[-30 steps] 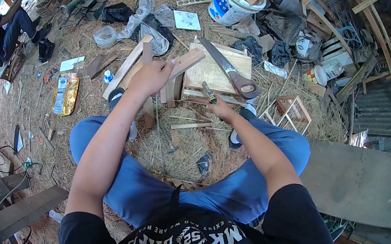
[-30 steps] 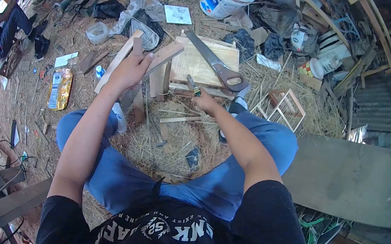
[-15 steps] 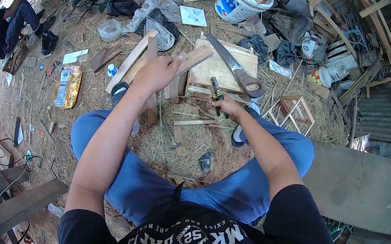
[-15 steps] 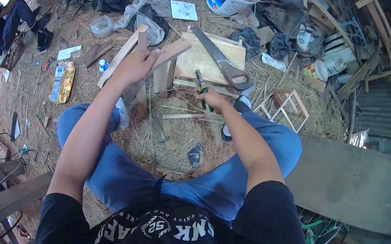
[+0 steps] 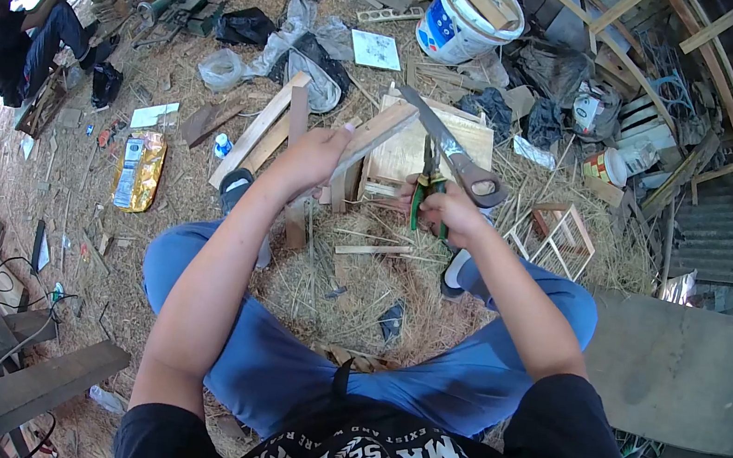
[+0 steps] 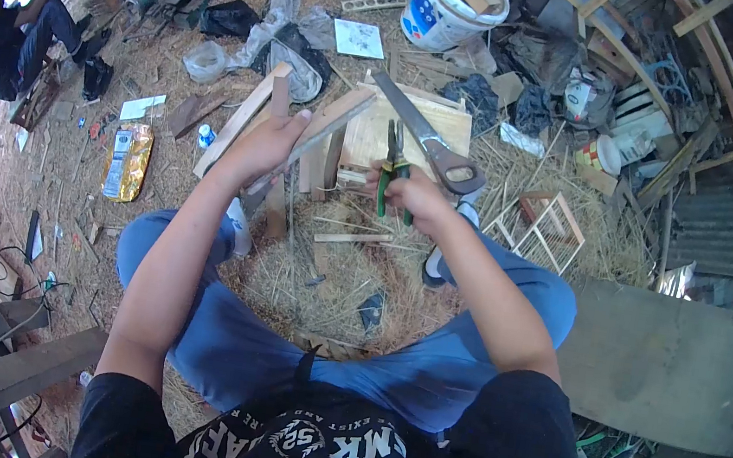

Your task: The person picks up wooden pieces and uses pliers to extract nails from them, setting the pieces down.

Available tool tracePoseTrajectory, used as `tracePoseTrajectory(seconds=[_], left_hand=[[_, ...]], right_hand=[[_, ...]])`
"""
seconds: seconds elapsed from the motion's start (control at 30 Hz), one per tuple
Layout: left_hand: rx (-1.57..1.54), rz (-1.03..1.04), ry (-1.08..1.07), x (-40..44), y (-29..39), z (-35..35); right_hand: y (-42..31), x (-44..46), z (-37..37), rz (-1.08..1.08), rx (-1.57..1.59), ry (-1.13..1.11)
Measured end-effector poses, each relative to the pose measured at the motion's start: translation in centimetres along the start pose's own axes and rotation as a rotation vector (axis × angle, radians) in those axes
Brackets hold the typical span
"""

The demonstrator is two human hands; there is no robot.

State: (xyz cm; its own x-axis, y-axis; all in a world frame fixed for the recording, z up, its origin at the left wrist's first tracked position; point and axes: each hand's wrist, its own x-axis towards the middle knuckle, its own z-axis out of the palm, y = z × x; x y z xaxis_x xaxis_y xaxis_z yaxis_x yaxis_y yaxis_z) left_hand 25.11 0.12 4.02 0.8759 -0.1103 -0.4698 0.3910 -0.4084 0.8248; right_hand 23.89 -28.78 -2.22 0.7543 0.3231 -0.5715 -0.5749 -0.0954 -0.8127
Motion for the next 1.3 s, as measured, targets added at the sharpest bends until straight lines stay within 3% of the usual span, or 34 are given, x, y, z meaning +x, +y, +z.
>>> tracePoseTrajectory(seconds=[0.1,0.13,0.17,0.23,0.3,0.53,0.83,0.9,1.3], left_hand=[[-0.070,0.049,-0.028,-0.8,1.0,0.0],[-0.069,0.054,-0.029,-1.1,1.3,0.2],[-0.002,0.160,0.005,-1.4,1.5,0.3],[0.063,0.272,0.034,-1.4,1.6,0.7],[0.343,0.578,0.246,-1.2,1.5,1.0],[0.474,0.567,0.304,-2.4,2.9,0.9],[0.521,0.566,0.341,-3.4,2.8,0.1],[0.572,0.684,0.407,-3.4,2.6,0.1],[0.622,0.839,0.450,-3.5,2.7,0.2]], right_hand=[[-6.9,-5.2,1.8,-0.023,0.047,-0.112],[-8.3,-6.4,1.5,-0.036,0.088,-0.255],[-9.3,-7.3,1.3,-0.050,0.129,-0.397],[-10.5,-8.4,1.6,-0.033,0.158,-0.433],[-10.8,-8.5,1.9,0.009,0.217,-0.486],[-10.2,-6.4,2.5,0.023,0.338,-0.649],[-9.7,-6.6,1.9,-0.011,0.347,-0.629],[-9.6,-6.6,1.8,-0.010,0.335,-0.630],[-7.5,-5.7,0.9,-0.009,0.401,-0.612]])
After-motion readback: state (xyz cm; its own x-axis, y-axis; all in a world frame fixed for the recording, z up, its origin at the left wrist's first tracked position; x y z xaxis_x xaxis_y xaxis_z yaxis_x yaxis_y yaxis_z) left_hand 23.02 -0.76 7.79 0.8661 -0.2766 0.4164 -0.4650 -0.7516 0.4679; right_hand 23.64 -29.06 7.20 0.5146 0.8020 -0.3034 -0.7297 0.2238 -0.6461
